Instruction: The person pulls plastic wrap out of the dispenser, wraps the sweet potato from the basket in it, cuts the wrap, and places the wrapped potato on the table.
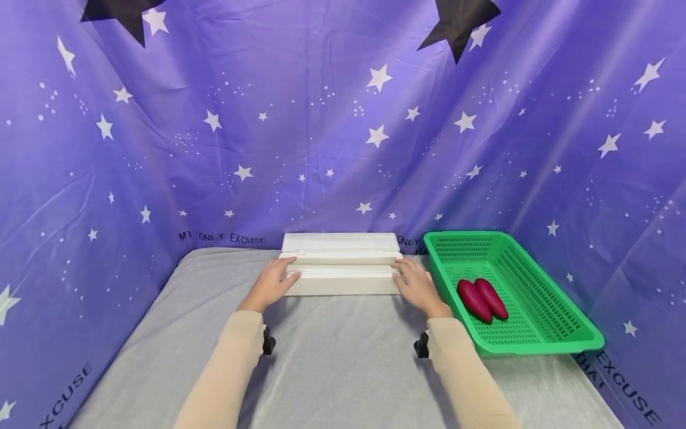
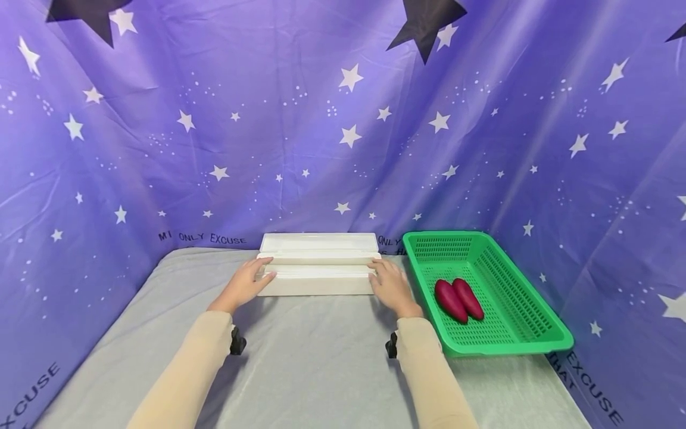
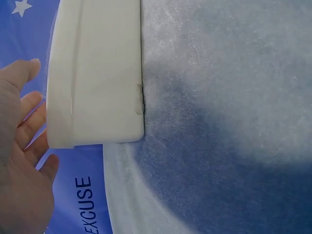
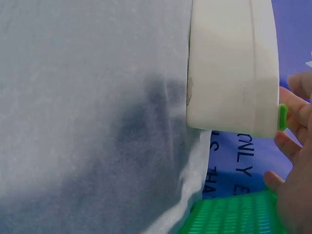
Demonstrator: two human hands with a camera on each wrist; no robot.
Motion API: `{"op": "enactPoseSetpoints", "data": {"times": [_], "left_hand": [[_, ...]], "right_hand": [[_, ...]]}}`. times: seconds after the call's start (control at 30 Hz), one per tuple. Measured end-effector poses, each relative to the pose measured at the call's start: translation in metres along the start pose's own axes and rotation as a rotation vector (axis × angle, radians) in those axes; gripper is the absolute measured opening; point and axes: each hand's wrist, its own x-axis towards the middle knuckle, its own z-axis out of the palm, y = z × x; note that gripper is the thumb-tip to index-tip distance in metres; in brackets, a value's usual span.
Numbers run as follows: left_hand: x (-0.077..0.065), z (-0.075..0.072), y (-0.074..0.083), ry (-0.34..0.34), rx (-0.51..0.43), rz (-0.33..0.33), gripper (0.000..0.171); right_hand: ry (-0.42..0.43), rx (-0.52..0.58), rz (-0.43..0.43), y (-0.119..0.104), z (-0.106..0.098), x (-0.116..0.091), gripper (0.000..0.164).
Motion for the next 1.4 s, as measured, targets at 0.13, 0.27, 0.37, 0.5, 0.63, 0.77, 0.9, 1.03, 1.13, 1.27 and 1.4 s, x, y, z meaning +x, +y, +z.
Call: {"op": "enactPoseSetpoints", "data": {"times": [0.13, 0.27, 0.37, 0.5, 0.63, 0.77, 0.9, 1.03, 1.13, 1.27, 1.4], "left_hand": [[0.003, -0.001, 0.0, 0.006, -0.02, -0.013, 0.051], [0.004, -0.002, 0.001, 0.015, -0.027, -0.016, 0.046], [0.004, -0.003, 0.003, 0.016, -0.02, -0.008, 0.041], [0.006, -0.003, 0.003, 0.015, 0.001, 0.0, 0.035], [0.009, -0.005, 0.002, 0.002, 0.045, 0.004, 0.026], [0.01, -0.007, 0.004, 0.0, 0.072, 0.017, 0.018], [0.01, -0.008, 0.005, 0.002, 0.087, 0.022, 0.017], [0.01, -0.006, 0.007, 0.001, 0.095, -0.015, 0.018], [0.01, -0.004, 0.007, 0.011, 0.085, -0.038, 0.018], [0.011, -0.002, 0.005, 0.034, 0.074, -0.04, 0.017], [0.012, 0.0, 0.005, 0.059, 0.067, -0.038, 0.017]], "right_hand": [[-0.009, 0.005, 0.011, 0.003, 0.0, 0.004, 0.033], [-0.021, -0.012, 0.002, 0.004, -0.001, 0.009, 0.029], [-0.051, -0.013, 0.002, 0.003, -0.005, 0.013, 0.026], [-0.097, -0.01, 0.007, 0.002, -0.01, 0.015, 0.025], [-0.117, -0.021, -0.001, 0.001, -0.013, 0.019, 0.023], [-0.136, -0.012, -0.028, 0.001, -0.016, 0.025, 0.02], [-0.164, 0.002, -0.066, 0.001, -0.02, 0.031, 0.018], [-0.184, 0.009, -0.055, 0.001, -0.023, 0.034, 0.016], [-0.19, -0.006, -0.03, 0.0, -0.024, 0.035, 0.016], [-0.183, -0.042, 0.002, 0.0, -0.02, 0.034, 0.017], [-0.166, -0.077, 0.017, -0.001, -0.017, 0.032, 0.019]]}}
